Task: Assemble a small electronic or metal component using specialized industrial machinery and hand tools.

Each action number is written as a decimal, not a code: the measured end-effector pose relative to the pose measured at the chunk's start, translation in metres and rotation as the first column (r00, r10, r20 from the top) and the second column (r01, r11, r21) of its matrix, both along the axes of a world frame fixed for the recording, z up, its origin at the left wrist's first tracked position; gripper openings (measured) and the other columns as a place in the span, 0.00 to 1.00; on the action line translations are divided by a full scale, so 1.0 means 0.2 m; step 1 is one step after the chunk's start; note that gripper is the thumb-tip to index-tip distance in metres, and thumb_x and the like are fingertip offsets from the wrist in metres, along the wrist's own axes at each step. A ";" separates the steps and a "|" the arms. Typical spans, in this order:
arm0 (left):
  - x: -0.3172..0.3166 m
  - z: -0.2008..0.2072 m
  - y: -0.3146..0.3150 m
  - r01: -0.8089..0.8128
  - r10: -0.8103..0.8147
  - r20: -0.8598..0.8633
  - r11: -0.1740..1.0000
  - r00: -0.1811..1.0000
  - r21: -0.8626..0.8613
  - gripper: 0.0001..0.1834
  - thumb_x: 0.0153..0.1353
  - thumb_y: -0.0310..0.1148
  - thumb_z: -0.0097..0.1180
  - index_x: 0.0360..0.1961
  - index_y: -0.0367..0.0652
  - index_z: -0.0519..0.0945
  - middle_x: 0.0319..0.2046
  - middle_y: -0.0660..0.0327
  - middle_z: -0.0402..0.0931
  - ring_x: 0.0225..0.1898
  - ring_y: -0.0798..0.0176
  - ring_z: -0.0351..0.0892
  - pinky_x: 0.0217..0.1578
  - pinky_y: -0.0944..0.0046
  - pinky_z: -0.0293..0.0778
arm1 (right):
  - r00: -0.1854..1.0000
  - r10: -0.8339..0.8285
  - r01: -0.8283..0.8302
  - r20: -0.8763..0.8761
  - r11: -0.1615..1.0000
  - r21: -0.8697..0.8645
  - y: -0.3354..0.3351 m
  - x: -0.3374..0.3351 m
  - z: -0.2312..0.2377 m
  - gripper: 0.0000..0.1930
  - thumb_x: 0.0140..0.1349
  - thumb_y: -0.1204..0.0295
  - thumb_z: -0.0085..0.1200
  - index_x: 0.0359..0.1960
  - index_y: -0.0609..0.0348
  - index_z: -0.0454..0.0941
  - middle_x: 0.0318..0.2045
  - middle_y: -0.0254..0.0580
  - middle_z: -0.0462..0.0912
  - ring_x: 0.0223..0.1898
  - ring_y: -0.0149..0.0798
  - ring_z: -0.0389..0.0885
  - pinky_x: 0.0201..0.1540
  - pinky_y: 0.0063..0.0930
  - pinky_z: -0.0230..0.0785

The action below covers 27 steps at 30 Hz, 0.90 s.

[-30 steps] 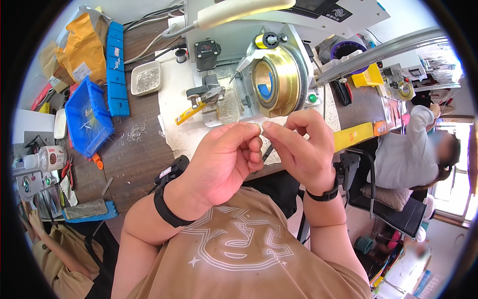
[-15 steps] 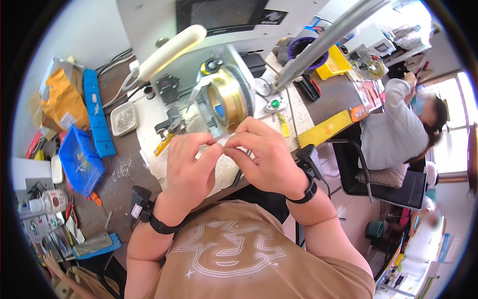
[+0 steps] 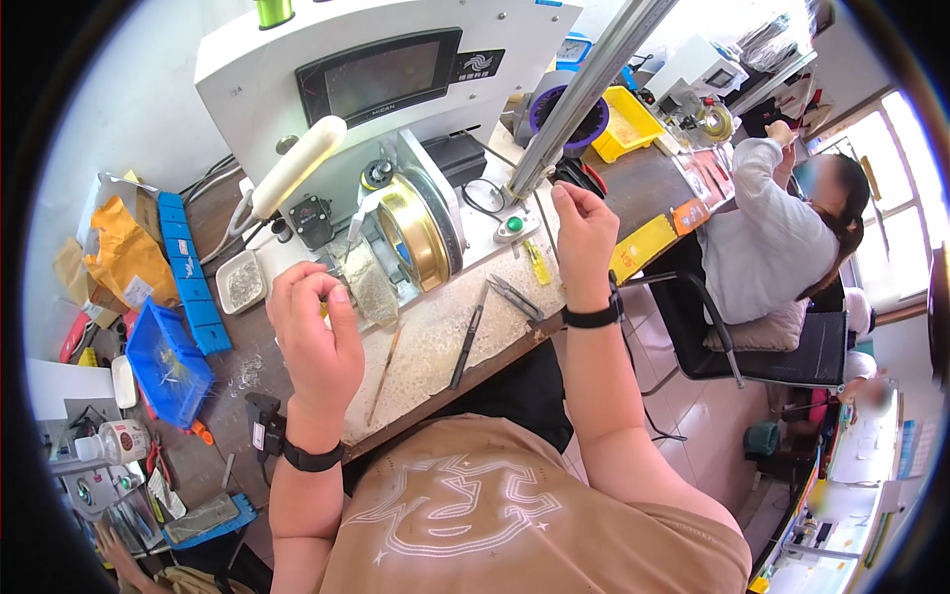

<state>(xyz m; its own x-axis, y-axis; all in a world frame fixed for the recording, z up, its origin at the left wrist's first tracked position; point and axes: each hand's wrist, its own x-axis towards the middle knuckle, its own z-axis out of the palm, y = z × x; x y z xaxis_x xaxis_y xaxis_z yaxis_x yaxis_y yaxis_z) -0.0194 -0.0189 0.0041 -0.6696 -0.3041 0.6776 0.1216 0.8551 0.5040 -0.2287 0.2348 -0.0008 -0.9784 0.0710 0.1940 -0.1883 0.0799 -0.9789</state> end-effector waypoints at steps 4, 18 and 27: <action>-0.02 0.02 -0.04 -0.027 0.027 0.000 0.992 1.000 0.120 0.05 0.73 0.27 0.52 0.43 0.35 0.75 0.49 0.49 0.76 0.51 0.50 0.75 0.58 0.54 0.69 | 0.998 0.063 -0.059 -0.015 0.980 0.188 0.04 -0.18 -0.08 0.13 0.63 0.71 0.69 0.43 0.70 0.88 0.28 0.32 0.83 0.29 0.23 0.75 0.32 0.21 0.67; 0.11 0.23 -0.05 0.118 -0.136 -0.185 0.987 0.973 -0.106 0.05 0.65 0.20 0.62 0.38 0.40 0.79 0.47 0.53 0.76 0.50 0.47 0.77 0.54 0.53 0.74 | 0.923 0.312 -0.073 -0.226 0.718 0.692 0.22 0.11 0.54 0.12 0.61 0.74 0.72 0.44 0.66 0.90 0.28 0.28 0.81 0.27 0.22 0.71 0.31 0.18 0.64; 0.16 0.45 0.07 0.202 -0.310 -0.256 0.906 0.916 -0.373 0.16 0.50 0.21 0.67 0.38 0.53 0.83 0.45 0.62 0.75 0.49 0.50 0.76 0.47 0.47 0.71 | 0.557 0.799 -0.616 -0.227 0.581 0.531 -0.08 0.60 0.85 0.07 0.59 0.78 0.72 0.39 0.62 0.90 0.28 0.36 0.79 0.25 0.28 0.75 0.28 0.24 0.67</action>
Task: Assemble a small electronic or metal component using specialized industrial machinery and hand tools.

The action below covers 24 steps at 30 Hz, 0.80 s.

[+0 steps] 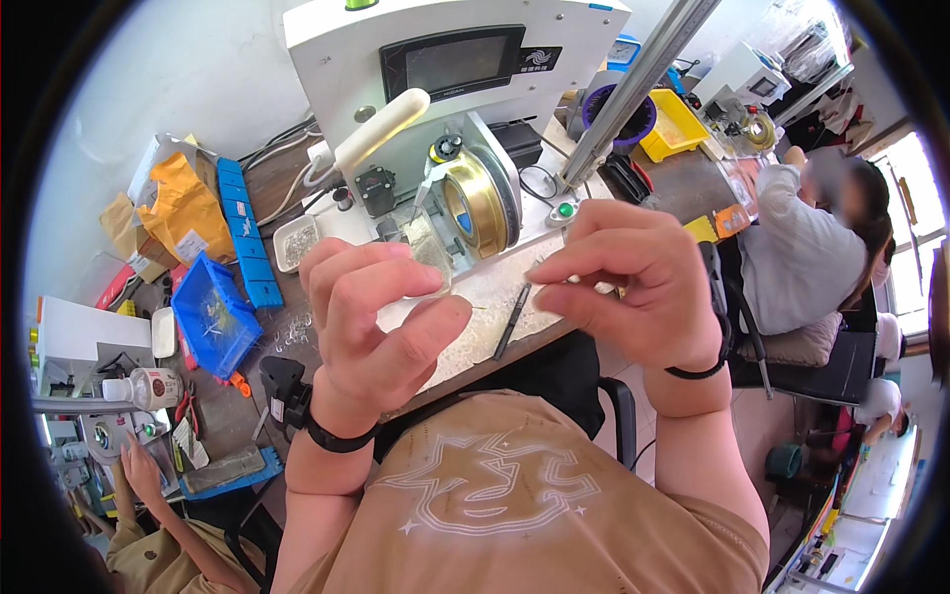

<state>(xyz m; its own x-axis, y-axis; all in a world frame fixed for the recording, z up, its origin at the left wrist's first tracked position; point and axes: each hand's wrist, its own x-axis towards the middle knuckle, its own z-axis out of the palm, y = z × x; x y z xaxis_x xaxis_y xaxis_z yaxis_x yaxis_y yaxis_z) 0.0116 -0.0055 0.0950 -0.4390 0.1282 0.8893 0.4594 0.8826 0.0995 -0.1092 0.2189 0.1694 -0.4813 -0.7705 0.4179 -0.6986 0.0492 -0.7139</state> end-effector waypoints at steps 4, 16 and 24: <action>0.03 0.03 0.02 0.011 -0.011 -0.007 1.000 1.000 -0.019 0.19 0.46 0.20 0.67 0.38 0.55 0.84 0.44 0.64 0.74 0.48 0.52 0.75 0.45 0.49 0.70 | 0.989 0.115 -0.114 0.093 0.993 -0.025 -0.04 0.05 -0.01 0.09 0.54 0.77 0.73 0.38 0.60 0.91 0.26 0.35 0.79 0.25 0.27 0.74 0.27 0.21 0.63; -0.01 0.03 0.03 -0.014 0.009 -0.056 0.997 0.998 -0.081 0.20 0.46 0.23 0.71 0.39 0.57 0.84 0.45 0.66 0.75 0.48 0.55 0.76 0.46 0.48 0.68 | 0.986 0.154 -0.156 0.058 0.987 0.027 -0.07 0.02 -0.04 0.04 0.58 0.77 0.70 0.35 0.60 0.89 0.26 0.37 0.80 0.25 0.31 0.75 0.26 0.24 0.65; -0.13 -0.02 0.09 0.300 -0.336 0.028 0.873 0.941 0.386 0.31 0.68 0.52 0.61 0.61 0.39 0.77 0.61 0.47 0.76 0.63 0.42 0.74 0.64 0.44 0.64 | 0.963 0.138 -0.121 0.230 0.989 -0.087 -0.06 0.06 -0.04 0.02 0.63 0.78 0.67 0.35 0.59 0.86 0.29 0.35 0.80 0.26 0.26 0.74 0.26 0.23 0.62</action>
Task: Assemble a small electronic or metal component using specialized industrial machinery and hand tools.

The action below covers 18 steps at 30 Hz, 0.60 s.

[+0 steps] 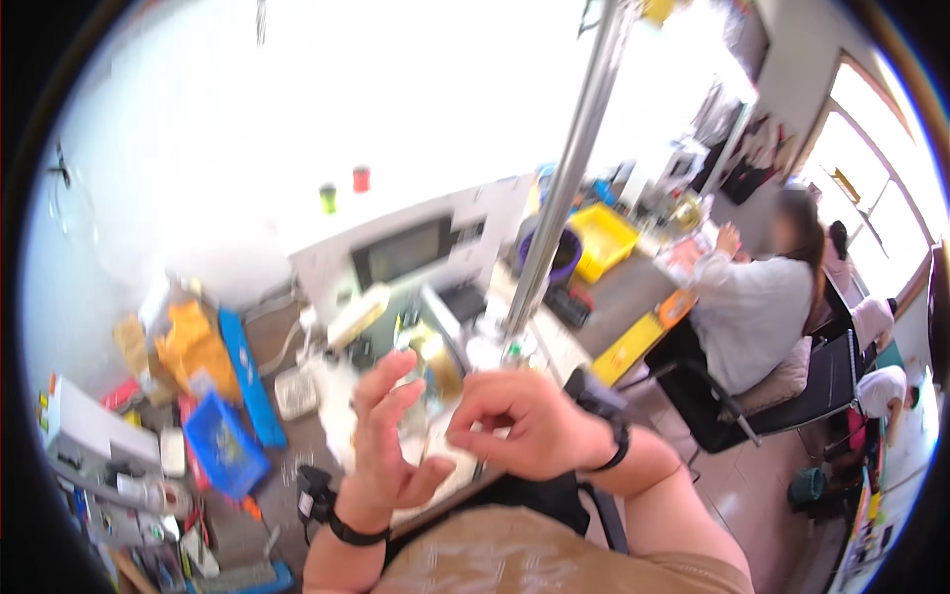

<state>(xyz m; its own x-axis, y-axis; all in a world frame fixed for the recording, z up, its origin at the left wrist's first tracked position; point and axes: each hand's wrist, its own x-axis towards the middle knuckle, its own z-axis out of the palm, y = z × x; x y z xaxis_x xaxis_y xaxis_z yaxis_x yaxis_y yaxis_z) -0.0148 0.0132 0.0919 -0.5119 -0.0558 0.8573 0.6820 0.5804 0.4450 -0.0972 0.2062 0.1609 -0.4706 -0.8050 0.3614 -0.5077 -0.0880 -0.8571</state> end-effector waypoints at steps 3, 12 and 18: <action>-0.03 -0.04 0.05 0.484 -0.545 0.371 0.838 0.752 0.251 0.37 0.69 0.51 0.59 0.69 0.33 0.70 0.65 0.41 0.70 0.69 0.39 0.66 0.73 0.41 0.52 | 0.994 -0.092 0.079 -0.059 0.977 -0.200 -0.03 0.03 0.11 0.02 0.65 0.77 0.66 0.35 0.60 0.85 0.28 0.34 0.78 0.25 0.24 0.72 0.27 0.21 0.61; 0.15 -0.06 0.22 0.444 -0.501 0.788 0.833 0.357 0.329 0.13 0.70 0.33 0.65 0.51 0.40 0.86 0.37 0.60 0.88 0.40 0.66 0.86 0.43 0.65 0.80 | 0.613 -0.773 0.614 0.166 0.333 -0.716 0.12 -0.92 1.03 0.11 0.67 0.70 0.66 0.38 0.69 0.87 0.26 0.31 0.83 0.27 0.22 0.74 0.31 0.21 0.69; 0.19 -0.17 0.21 0.373 -0.459 0.777 0.874 0.430 0.310 0.10 0.71 0.32 0.64 0.49 0.39 0.86 0.35 0.63 0.88 0.37 0.71 0.83 0.38 0.68 0.77 | 0.423 -0.902 0.625 -0.089 0.362 -0.692 0.07 -1.18 1.18 0.11 0.68 0.70 0.65 0.41 0.67 0.88 0.26 0.34 0.84 0.26 0.25 0.75 0.32 0.24 0.69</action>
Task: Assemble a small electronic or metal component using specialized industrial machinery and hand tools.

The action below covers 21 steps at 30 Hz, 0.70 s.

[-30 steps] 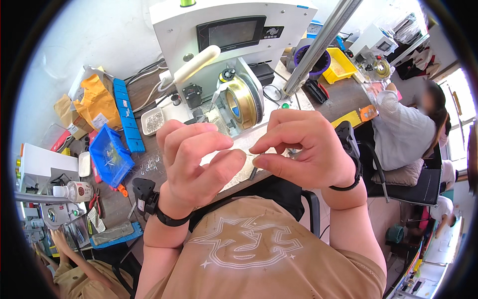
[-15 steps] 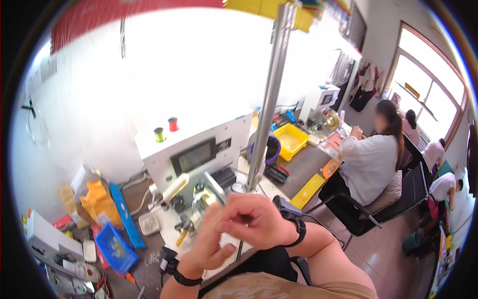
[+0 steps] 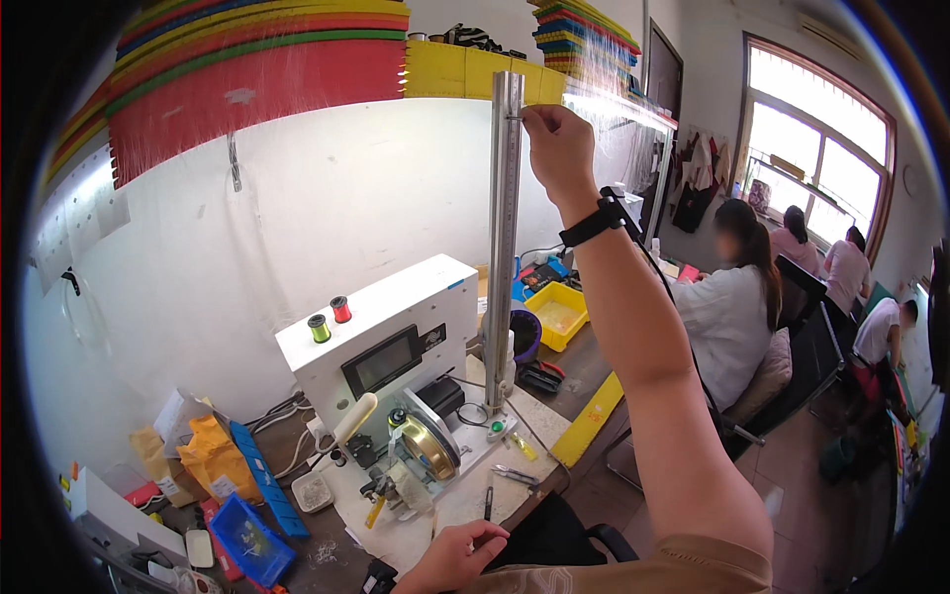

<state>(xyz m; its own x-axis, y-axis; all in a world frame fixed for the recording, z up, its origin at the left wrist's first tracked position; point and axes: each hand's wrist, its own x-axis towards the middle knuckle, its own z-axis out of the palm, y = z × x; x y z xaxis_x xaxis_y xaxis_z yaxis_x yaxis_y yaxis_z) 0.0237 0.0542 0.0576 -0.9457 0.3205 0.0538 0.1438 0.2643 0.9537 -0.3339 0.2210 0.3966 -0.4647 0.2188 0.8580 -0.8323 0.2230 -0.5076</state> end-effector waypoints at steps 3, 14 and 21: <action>0.01 -0.03 -0.02 -0.104 0.104 0.017 0.994 0.994 0.015 0.09 0.71 0.32 0.64 0.47 0.38 0.86 0.33 0.65 0.86 0.34 0.73 0.79 0.36 0.69 0.76 | 0.985 -0.081 0.100 -0.154 0.988 0.119 0.02 -0.02 -0.02 0.10 0.67 0.70 0.64 0.40 0.67 0.88 0.29 0.41 0.85 0.29 0.33 0.79 0.36 0.29 0.73; -0.04 -0.29 -0.12 -0.433 0.427 0.095 0.900 0.899 0.054 0.10 0.70 0.36 0.65 0.42 0.40 0.85 0.24 0.70 0.76 0.26 0.75 0.70 0.29 0.69 0.68 | 0.981 -0.193 0.192 -0.013 0.959 0.207 0.08 0.14 -0.75 0.09 0.64 0.69 0.65 0.32 0.65 0.86 0.27 0.45 0.83 0.30 0.40 0.82 0.38 0.34 0.75; -0.12 -0.32 -0.21 -0.617 0.598 0.208 0.786 0.774 0.035 0.09 0.71 0.34 0.63 0.40 0.38 0.83 0.25 0.74 0.73 0.27 0.79 0.67 0.29 0.72 0.65 | 0.911 -0.038 -0.014 0.411 0.992 0.123 0.01 0.39 -1.86 0.08 0.66 0.71 0.64 0.35 0.65 0.86 0.25 0.42 0.84 0.26 0.33 0.82 0.33 0.28 0.75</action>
<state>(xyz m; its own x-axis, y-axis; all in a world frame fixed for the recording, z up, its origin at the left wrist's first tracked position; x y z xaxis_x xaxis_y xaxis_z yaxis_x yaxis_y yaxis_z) 0.0003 0.0120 -0.0061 -0.9373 -0.3222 -0.1326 -0.1876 0.1461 0.9713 -0.2562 0.2221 0.0250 -0.7804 0.1339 0.6108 -0.5515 0.3130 -0.7732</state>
